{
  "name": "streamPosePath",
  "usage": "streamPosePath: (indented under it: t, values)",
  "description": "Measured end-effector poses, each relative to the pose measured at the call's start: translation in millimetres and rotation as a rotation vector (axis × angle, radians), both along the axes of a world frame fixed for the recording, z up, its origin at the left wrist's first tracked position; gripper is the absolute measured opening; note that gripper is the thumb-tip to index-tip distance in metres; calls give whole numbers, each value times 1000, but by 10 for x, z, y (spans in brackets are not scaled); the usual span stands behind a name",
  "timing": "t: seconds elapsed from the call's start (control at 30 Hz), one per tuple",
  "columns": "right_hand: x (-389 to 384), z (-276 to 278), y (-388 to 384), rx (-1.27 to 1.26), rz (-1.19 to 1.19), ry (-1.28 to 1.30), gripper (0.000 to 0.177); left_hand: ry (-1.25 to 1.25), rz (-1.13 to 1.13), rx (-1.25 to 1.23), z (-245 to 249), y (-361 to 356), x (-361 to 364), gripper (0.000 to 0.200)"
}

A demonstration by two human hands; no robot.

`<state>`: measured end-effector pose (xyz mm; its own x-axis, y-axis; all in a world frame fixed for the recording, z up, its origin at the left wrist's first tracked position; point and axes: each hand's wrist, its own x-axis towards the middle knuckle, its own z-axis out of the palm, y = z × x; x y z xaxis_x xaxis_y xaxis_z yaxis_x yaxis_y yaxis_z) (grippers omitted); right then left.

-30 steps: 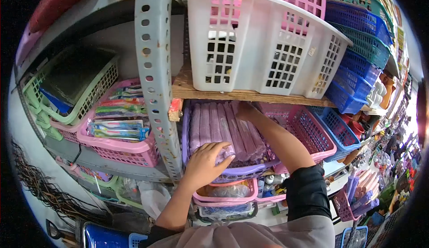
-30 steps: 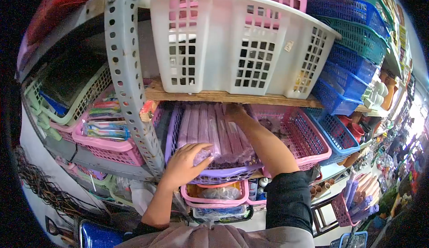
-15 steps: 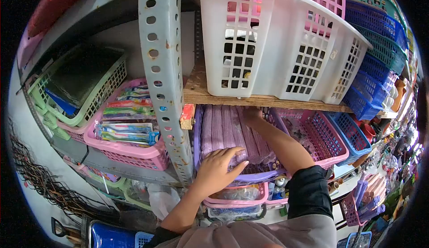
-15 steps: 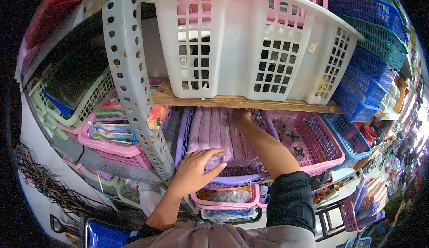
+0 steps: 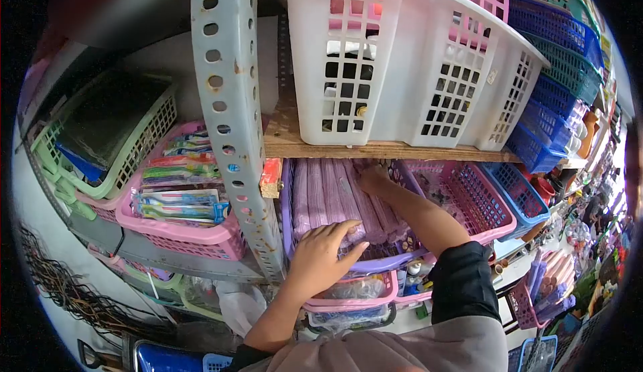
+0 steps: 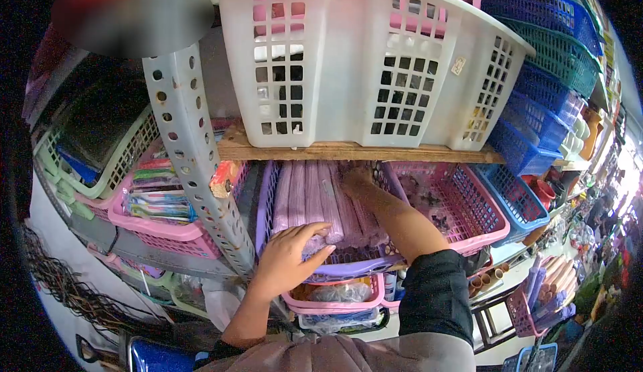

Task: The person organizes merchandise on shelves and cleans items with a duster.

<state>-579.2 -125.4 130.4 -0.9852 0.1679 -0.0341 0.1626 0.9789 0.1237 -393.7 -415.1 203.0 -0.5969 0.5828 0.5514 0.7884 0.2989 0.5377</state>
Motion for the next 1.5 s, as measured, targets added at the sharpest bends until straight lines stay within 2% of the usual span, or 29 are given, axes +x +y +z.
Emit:
streamPosePath:
  t: [0.07, 0.13, 0.27, 0.3, 0.33, 0.37, 0.43, 0.47, 0.53, 0.57, 0.63, 0.67, 0.73, 0.77, 0.8, 0.83, 0.87, 0.93, 1.0, 1.03, 1.13, 1.2, 1.23, 1.37, 1.43, 1.5]
  values:
    - [96, 25, -54, 15, -39, -7, 55, 13, 1, 21, -24, 13, -11, 38]
    - [209, 53, -114, 66, 40, 177, 56, 35, 12, 19, -43, 12, -19, 37]
    - [123, 107, -29, 53, 50, 33, 59, 8, -1, 33, -57, -5, -15, 36]
    - [-72, -14, 160, -18, 154, 53, 60, 1, 1, 31, -66, -7, -22, 35]
    - [-78, 87, 183, -88, 255, 74, 62, -5, -1, 28, -60, -5, -24, 35]
    - [-47, 177, 238, -80, 243, 78, 62, 0, -14, 34, -46, -11, -16, 35]
    - [396, 729, -64, 77, 306, -58, 65, -34, -15, 55, -16, -21, 6, 34]
    - [504, 839, -94, 75, 275, -59, 65, -63, -4, 55, -4, -18, 21, 35]
    - [764, 988, -117, -32, 345, -193, 63, -16, -1, 75, -3, -15, 28, 35]
    - [947, 1037, -139, -39, 302, -193, 63, -32, -12, 79, -13, -13, 17, 34]
    - [1449, 1199, -272, -339, 491, -105, 52, -59, -13, 108, 14, -14, 51, 32]
    - [1765, 1324, -377, -347, 439, -95, 52, -78, -21, 125, 43, -13, 69, 31]
    - [2407, 1554, -605, -549, 441, 107, 39, -149, -31, 191, 54, 5, 74, 29]
    - [2681, 1526, -609, -550, 382, 126, 39, -172, -57, 255, 38, 18, 61, 29]
    - [2944, 1469, -618, -528, 459, 332, 34, -197, -82, 319, 23, 45, 58, 28]
    - [3193, 1416, -645, -488, 537, 536, 29, -102, -16, 369, 61, 87, 112, 26]
    - [3474, 1376, -683, -534, 463, 533, 24, 83, 90, 382, 128, 134, 211, 26]
    - [3981, 1284, -714, -599, 341, 534, 21, 281, 28, 456, 275, 294, 522, 27]
    - [4398, 1084, -663, -580, 184, 573, 20, 180, -388, 489, 273, 522, 825, 29]
    - [4581, 957, -623, -632, 116, 599, 21, 130, -555, 431, 262, 686, 962, 29]
    - [5142, 474, -587, -737, -134, 822, 19, 128, -827, 254, 160, 1279, 1381, 25]
    - [5532, 193, -613, -760, -341, 854, 18, -138, -1056, 189, -141, 1739, 1590, 23]
    - [5716, 34, -632, -860, -438, 897, 19, -241, -1163, 146, -227, 1912, 1727, 23]
    - [6439, -476, -635, -951, -688, 1113, 20, -357, -1274, -109, -729, 2481, 2243, 25]
    - [6787, -684, -565, -1015, -833, 1377, 21, -325, -1358, -172, -935, 2717, 2447, 26]
    - [7117, -781, -461, -1002, -921, 1402, 21, -366, -1412, -218, -1083, 2930, 2649, 28]
